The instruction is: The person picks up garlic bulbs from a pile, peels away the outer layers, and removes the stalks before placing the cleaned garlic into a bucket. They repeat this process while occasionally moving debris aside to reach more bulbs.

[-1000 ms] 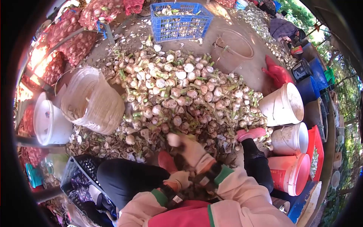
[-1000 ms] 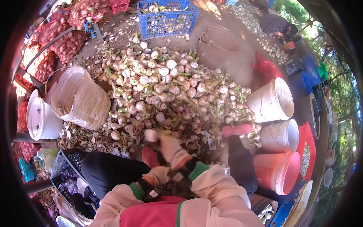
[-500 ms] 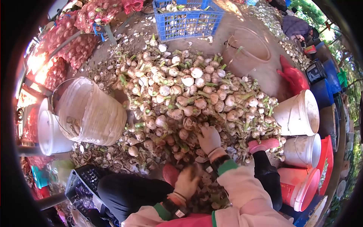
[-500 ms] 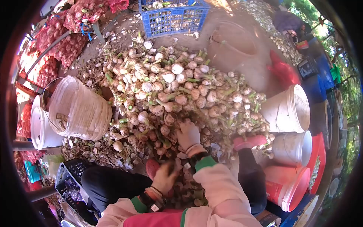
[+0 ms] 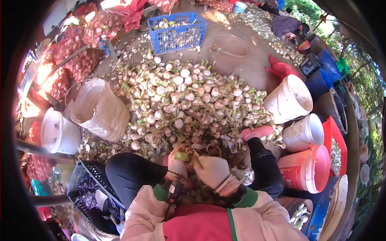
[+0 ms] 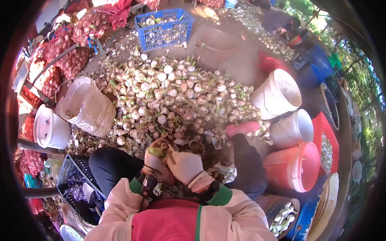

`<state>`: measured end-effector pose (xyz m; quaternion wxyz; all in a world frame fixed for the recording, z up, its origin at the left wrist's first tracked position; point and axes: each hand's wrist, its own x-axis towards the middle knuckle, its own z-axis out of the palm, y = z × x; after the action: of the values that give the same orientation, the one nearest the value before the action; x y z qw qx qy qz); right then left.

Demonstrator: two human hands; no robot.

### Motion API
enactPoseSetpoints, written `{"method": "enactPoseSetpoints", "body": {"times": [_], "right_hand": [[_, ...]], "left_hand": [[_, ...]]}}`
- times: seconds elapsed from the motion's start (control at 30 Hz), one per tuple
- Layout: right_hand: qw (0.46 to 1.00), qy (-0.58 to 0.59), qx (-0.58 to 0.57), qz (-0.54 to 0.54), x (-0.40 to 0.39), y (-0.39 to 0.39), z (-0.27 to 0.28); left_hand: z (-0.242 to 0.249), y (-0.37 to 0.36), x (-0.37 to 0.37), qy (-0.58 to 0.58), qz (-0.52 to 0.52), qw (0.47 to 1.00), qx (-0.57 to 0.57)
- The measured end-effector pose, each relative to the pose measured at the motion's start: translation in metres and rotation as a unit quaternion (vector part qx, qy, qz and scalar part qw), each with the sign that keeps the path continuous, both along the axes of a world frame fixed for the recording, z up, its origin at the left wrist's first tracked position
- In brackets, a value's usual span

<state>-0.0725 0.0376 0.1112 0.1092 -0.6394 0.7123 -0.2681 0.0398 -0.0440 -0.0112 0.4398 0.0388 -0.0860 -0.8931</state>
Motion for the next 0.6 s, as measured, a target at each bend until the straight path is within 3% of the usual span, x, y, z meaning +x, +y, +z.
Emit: {"method": "enactPoseSetpoints", "body": {"times": [0.07, 0.1, 0.17, 0.2, 0.23, 0.27, 0.3, 0.33, 0.37, 0.4, 0.43, 0.47, 0.5, 0.53, 0.6], "right_hand": [[1.0, 0.012, -0.001, 0.002, 0.004, 0.022, 0.009], [0.999, 0.0, 0.03, 0.046, 0.0, 0.037, 0.019], [0.982, -0.035, 0.161, 0.088, -0.011, 0.063, 0.051], [0.984, -0.03, 0.154, 0.088, -0.017, 0.063, 0.053], [0.997, -0.059, 0.038, 0.043, -0.024, 0.064, 0.05], [0.993, -0.086, -0.081, -0.004, -0.03, 0.064, 0.046], [0.991, -0.09, -0.094, 0.015, -0.032, 0.061, 0.043], [0.98, -0.173, -0.069, 0.072, -0.037, 0.057, 0.032], [0.966, -0.24, -0.079, 0.058, -0.035, 0.059, 0.023], [0.947, -0.306, -0.088, 0.046, -0.034, 0.063, 0.018], [0.949, -0.298, -0.092, 0.048, -0.037, 0.066, 0.019], [0.973, -0.176, -0.15, -0.025, -0.041, 0.069, 0.02], [0.972, -0.052, -0.207, -0.099, -0.045, 0.068, 0.021], [0.972, -0.05, -0.209, -0.097, -0.05, 0.066, 0.018], [0.964, 0.136, -0.229, -0.021, -0.054, 0.065, 0.015]], "left_hand": [[0.02, 0.004, 0.006, -0.281, 0.039, 0.957, 0.056], [0.021, 0.004, 0.01, -0.279, 0.041, 0.958, 0.05], [0.014, 0.001, 0.015, -0.082, 0.026, 0.996, 0.022], [0.008, -0.004, 0.014, 0.02, 0.018, 1.0, 0.006], [0.003, -0.012, 0.006, 0.193, -0.154, 0.969, -0.03], [-0.005, -0.006, -0.007, 0.274, -0.259, 0.925, 0.056], [0.021, 0.01, -0.012, 0.134, -0.214, 0.967, 0.012], [0.06, 0.029, -0.013, -0.007, -0.161, 0.986, -0.034], [0.084, 0.047, -0.023, -0.139, -0.08, 0.983, -0.091], [0.097, 0.046, -0.023, -0.134, -0.083, 0.983, -0.099], [0.108, 0.039, -0.022, -0.308, 0.003, 0.893, -0.328], [0.114, 0.035, -0.022, -0.454, 0.095, 0.718, -0.519], [0.115, 0.033, -0.03, -0.283, -0.061, 0.938, -0.19], [0.115, 0.036, -0.033, -0.281, -0.059, 0.939, -0.191], [0.121, 0.047, -0.033, -0.412, -0.08, 0.876, -0.236]]}}
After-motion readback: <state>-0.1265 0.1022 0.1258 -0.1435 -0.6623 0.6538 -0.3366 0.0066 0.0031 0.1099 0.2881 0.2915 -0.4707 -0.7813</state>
